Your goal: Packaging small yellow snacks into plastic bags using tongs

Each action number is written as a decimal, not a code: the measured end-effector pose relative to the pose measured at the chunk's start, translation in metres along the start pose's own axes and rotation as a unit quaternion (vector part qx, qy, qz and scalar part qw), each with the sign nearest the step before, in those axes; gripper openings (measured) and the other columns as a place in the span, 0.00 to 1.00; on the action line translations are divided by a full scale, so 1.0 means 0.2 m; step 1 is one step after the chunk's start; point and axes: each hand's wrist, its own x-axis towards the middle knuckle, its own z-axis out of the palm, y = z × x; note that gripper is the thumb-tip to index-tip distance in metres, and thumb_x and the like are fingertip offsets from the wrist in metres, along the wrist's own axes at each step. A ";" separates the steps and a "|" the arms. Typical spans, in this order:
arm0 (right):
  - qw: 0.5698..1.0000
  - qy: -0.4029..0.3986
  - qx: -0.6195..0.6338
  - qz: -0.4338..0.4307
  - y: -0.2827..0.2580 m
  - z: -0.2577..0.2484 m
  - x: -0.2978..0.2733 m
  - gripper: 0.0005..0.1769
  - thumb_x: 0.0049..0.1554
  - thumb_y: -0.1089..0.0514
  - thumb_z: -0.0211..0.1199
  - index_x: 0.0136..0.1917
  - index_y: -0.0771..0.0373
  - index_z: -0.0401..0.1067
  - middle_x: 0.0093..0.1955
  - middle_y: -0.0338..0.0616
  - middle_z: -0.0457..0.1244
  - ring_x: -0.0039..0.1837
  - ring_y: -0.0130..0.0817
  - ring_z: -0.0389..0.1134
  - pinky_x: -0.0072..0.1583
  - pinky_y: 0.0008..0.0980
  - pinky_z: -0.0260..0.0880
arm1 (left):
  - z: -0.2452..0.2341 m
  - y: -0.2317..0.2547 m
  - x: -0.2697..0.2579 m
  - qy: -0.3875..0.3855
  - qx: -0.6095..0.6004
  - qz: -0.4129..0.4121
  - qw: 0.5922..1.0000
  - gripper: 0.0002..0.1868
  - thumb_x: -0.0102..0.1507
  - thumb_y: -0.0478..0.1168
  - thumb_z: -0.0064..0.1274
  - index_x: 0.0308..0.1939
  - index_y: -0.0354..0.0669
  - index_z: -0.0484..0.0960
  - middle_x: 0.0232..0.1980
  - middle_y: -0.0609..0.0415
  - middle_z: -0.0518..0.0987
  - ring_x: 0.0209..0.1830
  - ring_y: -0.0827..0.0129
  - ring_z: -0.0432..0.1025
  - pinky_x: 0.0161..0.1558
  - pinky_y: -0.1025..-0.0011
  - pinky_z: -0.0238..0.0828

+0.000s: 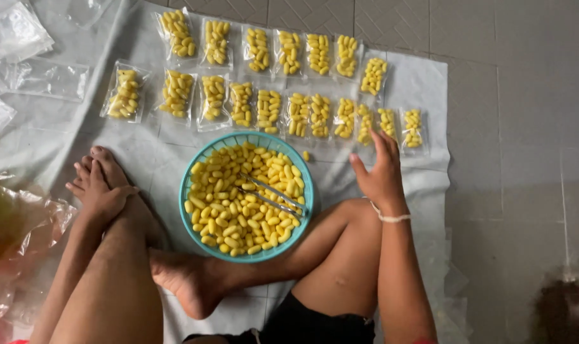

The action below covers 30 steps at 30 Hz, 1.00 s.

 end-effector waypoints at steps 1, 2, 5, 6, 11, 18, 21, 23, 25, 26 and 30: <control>1.000 -0.002 0.000 0.001 -0.01 -0.04 -0.16 0.36 0.55 0.56 0.71 0.72 0.73 0.65 0.68 0.72 0.57 0.74 0.69 0.57 0.74 0.59 0.55 | 0.01 -0.02 0.00 -0.001 0.000 -0.001 1.000 0.70 0.44 0.53 0.66 0.84 0.47 0.42 0.84 0.36 0.29 0.83 0.39 0.25 0.77 0.49 0.08; 0.997 -0.048 -0.016 0.064 -0.01 -0.09 -0.33 0.34 0.55 0.51 0.70 0.70 0.68 0.68 0.65 0.64 0.62 0.71 0.63 0.62 0.72 0.54 0.60 | 0.01 -0.04 0.00 -0.005 -0.002 -0.007 1.000 0.68 0.46 0.52 0.66 0.84 0.47 0.43 0.84 0.38 0.28 0.83 0.39 0.24 0.78 0.50 0.10; 0.985 -0.059 0.043 0.155 -0.16 -0.23 -0.66 0.32 0.59 0.47 0.63 0.72 0.61 0.67 0.70 0.56 0.60 0.74 0.55 0.59 0.73 0.50 0.58 | -0.04 0.07 -0.06 -0.022 0.011 -0.029 0.999 0.63 0.52 0.51 0.64 0.84 0.45 0.41 0.84 0.43 0.29 0.82 0.39 0.24 0.79 0.47 0.20; 0.976 -0.023 0.118 0.184 -0.23 -0.28 -0.76 0.32 0.63 0.48 0.57 0.77 0.59 0.62 0.78 0.54 0.53 0.81 0.53 0.51 0.78 0.52 0.51 | -0.06 0.12 -0.09 -0.036 0.028 -0.047 0.998 0.60 0.57 0.51 0.61 0.84 0.45 0.39 0.84 0.46 0.29 0.82 0.39 0.26 0.80 0.42 0.28; 0.948 -0.049 0.107 0.295 -0.07 -0.34 -1.18 0.37 0.66 0.52 0.49 0.82 0.69 0.47 0.81 0.69 0.46 0.82 0.60 0.47 0.78 0.55 0.49 | -0.08 0.08 -0.23 -0.156 0.046 0.109 0.981 0.46 0.58 0.49 0.55 0.77 0.46 0.52 0.81 0.47 0.41 0.80 0.47 0.35 0.79 0.45 0.28; 0.932 -0.115 -0.064 0.338 0.21 -0.12 -1.44 0.29 0.53 0.57 0.69 0.68 0.59 0.71 0.65 0.54 0.64 0.71 0.52 0.63 0.74 0.48 0.61 | -0.21 -0.04 -0.35 -0.343 0.038 0.401 0.849 0.26 0.61 0.46 0.41 0.62 0.48 0.79 0.75 0.51 0.66 0.77 0.64 0.55 0.79 0.51 0.29; 0.931 -0.039 -0.056 0.359 0.21 -0.16 -1.51 0.36 0.50 0.61 0.69 0.72 0.63 0.66 0.71 0.54 0.60 0.71 0.51 0.61 0.71 0.45 0.62 | -0.33 -0.06 -0.43 -0.402 0.034 0.503 0.765 0.28 0.63 0.45 0.35 0.55 0.49 0.90 0.72 0.52 0.76 0.76 0.71 0.63 0.79 0.53 0.30; 0.955 0.012 -0.090 0.283 0.37 -0.13 -1.57 0.28 0.46 0.64 0.71 0.61 0.63 0.72 0.61 0.54 0.65 0.62 0.52 0.66 0.65 0.45 0.66 | -0.47 0.31 -0.95 -0.366 -0.066 0.403 0.836 0.27 0.61 0.41 0.36 0.48 0.38 0.91 0.63 0.47 0.84 0.74 0.66 0.67 0.78 0.58 0.41; 0.970 0.061 -0.122 0.201 0.47 -0.13 -1.62 0.20 0.43 0.67 0.72 0.51 0.64 0.77 0.51 0.54 0.70 0.54 0.54 0.71 0.59 0.45 0.69 | -0.66 0.45 -1.34 -0.320 -0.167 0.290 0.886 0.26 0.58 0.37 0.37 0.41 0.28 0.93 0.53 0.41 0.92 0.73 0.62 0.72 0.77 0.64 0.53; 0.974 0.084 -0.118 0.172 0.49 -0.15 -1.63 0.13 0.44 0.65 0.75 0.44 0.61 0.79 0.51 0.51 0.71 0.56 0.49 0.72 0.61 0.44 0.69 | -0.68 0.48 -1.44 -0.296 -0.208 0.326 0.874 0.26 0.61 0.40 0.37 0.41 0.26 0.90 0.51 0.40 0.91 0.64 0.59 0.77 0.71 0.64 0.60; 0.965 0.167 -0.125 0.162 0.40 -0.35 -1.56 0.10 0.49 0.55 0.80 0.38 0.57 0.80 0.57 0.51 0.72 0.60 0.45 0.72 0.63 0.43 0.68 | -0.76 0.60 -1.74 -0.200 -0.243 0.446 0.838 0.28 0.63 0.49 0.36 0.43 0.28 0.85 0.45 0.41 0.88 0.51 0.58 0.82 0.59 0.69 0.70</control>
